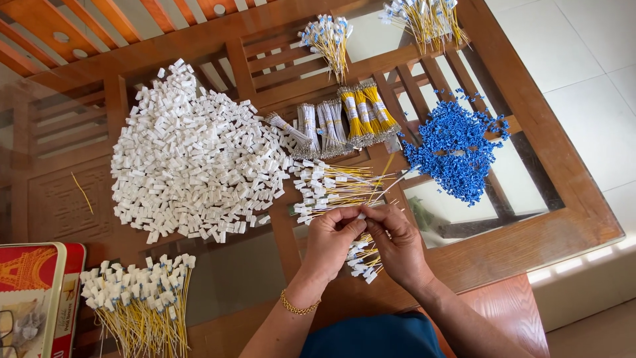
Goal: Assembling electrical wire connectors by attaching plastic housings to wire leads and sorting them on a table.
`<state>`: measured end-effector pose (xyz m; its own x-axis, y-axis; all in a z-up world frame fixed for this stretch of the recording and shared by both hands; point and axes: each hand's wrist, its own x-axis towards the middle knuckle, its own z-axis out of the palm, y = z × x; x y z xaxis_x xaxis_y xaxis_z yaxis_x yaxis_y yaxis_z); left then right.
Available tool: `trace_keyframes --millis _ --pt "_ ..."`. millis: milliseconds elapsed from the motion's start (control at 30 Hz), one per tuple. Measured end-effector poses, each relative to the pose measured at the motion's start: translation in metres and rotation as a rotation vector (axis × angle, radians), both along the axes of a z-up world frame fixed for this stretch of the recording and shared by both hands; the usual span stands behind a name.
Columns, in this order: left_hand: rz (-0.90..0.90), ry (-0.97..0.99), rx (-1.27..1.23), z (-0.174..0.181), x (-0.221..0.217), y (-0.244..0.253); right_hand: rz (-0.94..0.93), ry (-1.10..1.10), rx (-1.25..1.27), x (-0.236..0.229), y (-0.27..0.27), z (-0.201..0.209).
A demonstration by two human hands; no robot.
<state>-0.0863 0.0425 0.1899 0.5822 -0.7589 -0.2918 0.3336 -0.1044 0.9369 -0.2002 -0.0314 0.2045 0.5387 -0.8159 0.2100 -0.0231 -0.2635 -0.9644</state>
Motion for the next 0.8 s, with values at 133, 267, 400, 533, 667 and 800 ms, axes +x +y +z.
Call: trace_keyframes --millis 133,267,400,533,667,800 --pt "-0.095 -0.126 0.139 -0.048 0.005 0.001 0.081 0.203 -0.092 -0.013 -0.013 -0.028" --pt "-0.214 -0.343 0.263 -0.082 0.003 0.011 -0.007 0.345 0.215 -0.038 -0.058 -0.089" --pt "-0.303 -0.62 0.332 -0.098 -0.003 0.024 -0.356 0.711 0.208 -0.08 -0.127 -0.165" --pt "-0.225 -0.706 0.332 -0.127 0.005 0.028 -0.49 0.703 0.196 -0.093 -0.158 -0.188" --pt "-0.071 -0.783 0.327 -0.121 0.033 0.036 -0.483 0.82 0.151 -0.099 -0.174 -0.215" --pt "-0.008 -0.916 0.516 -0.131 0.05 0.054 -0.427 1.034 0.062 -0.108 -0.185 -0.233"
